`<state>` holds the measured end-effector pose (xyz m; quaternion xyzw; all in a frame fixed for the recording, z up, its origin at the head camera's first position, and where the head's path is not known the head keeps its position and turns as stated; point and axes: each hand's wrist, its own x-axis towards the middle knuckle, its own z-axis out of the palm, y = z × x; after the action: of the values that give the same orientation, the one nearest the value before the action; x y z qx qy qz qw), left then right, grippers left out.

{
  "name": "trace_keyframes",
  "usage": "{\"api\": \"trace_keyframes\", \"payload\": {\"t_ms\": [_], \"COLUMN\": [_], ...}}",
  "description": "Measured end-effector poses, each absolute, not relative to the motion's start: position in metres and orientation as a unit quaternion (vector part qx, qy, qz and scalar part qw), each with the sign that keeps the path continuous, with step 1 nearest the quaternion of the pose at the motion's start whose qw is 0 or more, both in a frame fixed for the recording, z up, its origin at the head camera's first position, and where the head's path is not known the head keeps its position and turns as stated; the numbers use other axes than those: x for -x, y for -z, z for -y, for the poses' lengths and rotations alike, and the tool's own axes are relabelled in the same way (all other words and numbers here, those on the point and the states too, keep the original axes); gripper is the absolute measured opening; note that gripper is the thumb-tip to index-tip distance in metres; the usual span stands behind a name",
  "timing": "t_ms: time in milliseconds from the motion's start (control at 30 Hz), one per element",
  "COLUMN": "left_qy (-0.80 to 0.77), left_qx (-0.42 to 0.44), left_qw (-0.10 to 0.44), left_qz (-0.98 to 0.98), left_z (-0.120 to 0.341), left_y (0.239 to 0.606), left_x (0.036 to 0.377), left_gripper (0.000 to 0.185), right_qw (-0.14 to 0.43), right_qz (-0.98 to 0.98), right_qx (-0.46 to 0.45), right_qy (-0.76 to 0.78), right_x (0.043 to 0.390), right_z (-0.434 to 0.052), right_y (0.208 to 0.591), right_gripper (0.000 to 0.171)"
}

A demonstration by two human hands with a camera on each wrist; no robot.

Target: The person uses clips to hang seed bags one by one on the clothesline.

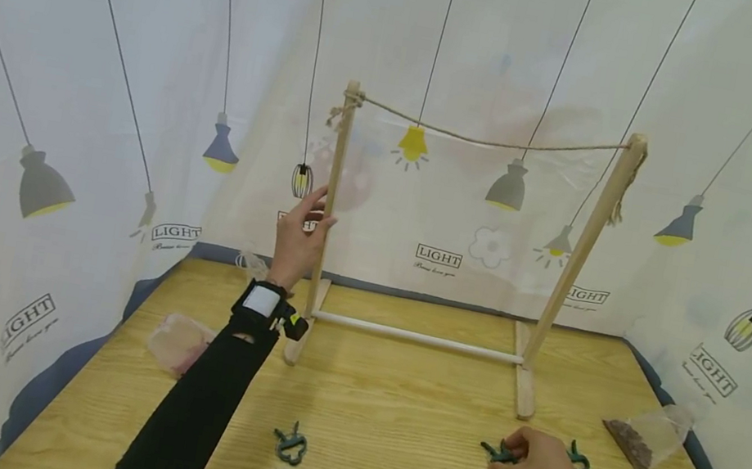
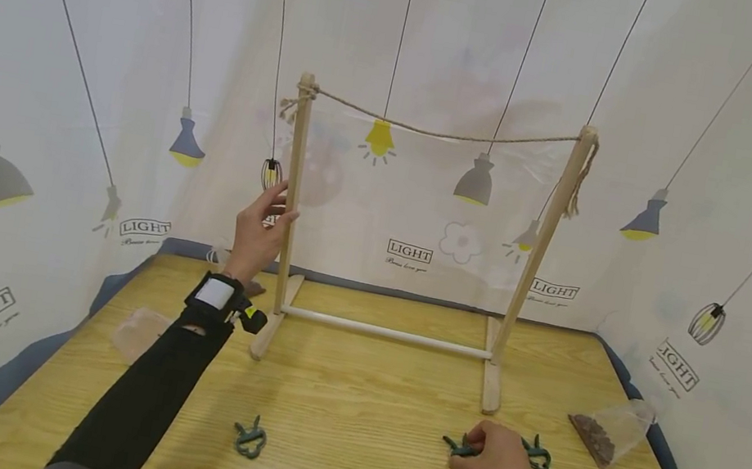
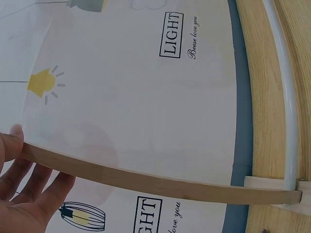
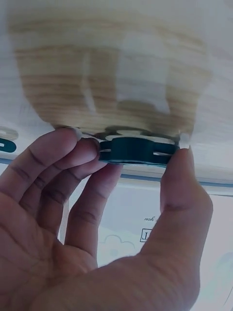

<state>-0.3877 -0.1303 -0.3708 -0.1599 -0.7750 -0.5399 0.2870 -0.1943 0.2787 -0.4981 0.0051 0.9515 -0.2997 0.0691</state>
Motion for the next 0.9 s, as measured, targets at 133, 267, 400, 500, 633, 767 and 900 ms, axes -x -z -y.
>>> {"api": "trace_keyframes", "payload": {"t_ms": [133,267,400,500,633,767,900], "left_qy": [0.541,0.545,0.547,0.546,0.548,0.554,0.557], "left_qx": [0.156,0.156,0.155,0.153,0.154,0.160,0.168], "left_qw": [0.284,0.283,0.285,0.286,0.284,0.282,0.285], "left_qz": [0.776,0.774,0.771,0.772,0.771,0.767,0.762], "left_z": [0.130,0.129,0.129,0.129,0.129,0.129,0.129], "left_y": [0.370,0.369,0.370,0.371,0.371,0.371,0.372], "left_x": [0.387,0.386,0.386,0.386,0.387,0.386,0.386], "left_gripper": [0.053,0.053,0.053,0.054,0.054,0.053,0.053], "right_qw": [0.061,0.040,0.022,0.012,-0.018,-0.067,-0.109], "right_qz": [-0.954,-0.955,-0.953,-0.951,-0.946,-0.938,-0.929], "right_qx": [0.004,0.015,0.033,0.049,0.083,0.118,0.140], "right_qy": [0.294,0.294,0.299,0.304,0.313,0.320,0.324], "right_x": [0.196,0.198,0.200,0.202,0.207,0.212,0.218], "right_z": [-0.278,-0.277,-0.274,-0.270,-0.266,-0.262,-0.256], "right_y": [0.496,0.492,0.483,0.475,0.464,0.453,0.444], "right_gripper": [0.037,0.037,0.036,0.036,0.033,0.030,0.030]}}
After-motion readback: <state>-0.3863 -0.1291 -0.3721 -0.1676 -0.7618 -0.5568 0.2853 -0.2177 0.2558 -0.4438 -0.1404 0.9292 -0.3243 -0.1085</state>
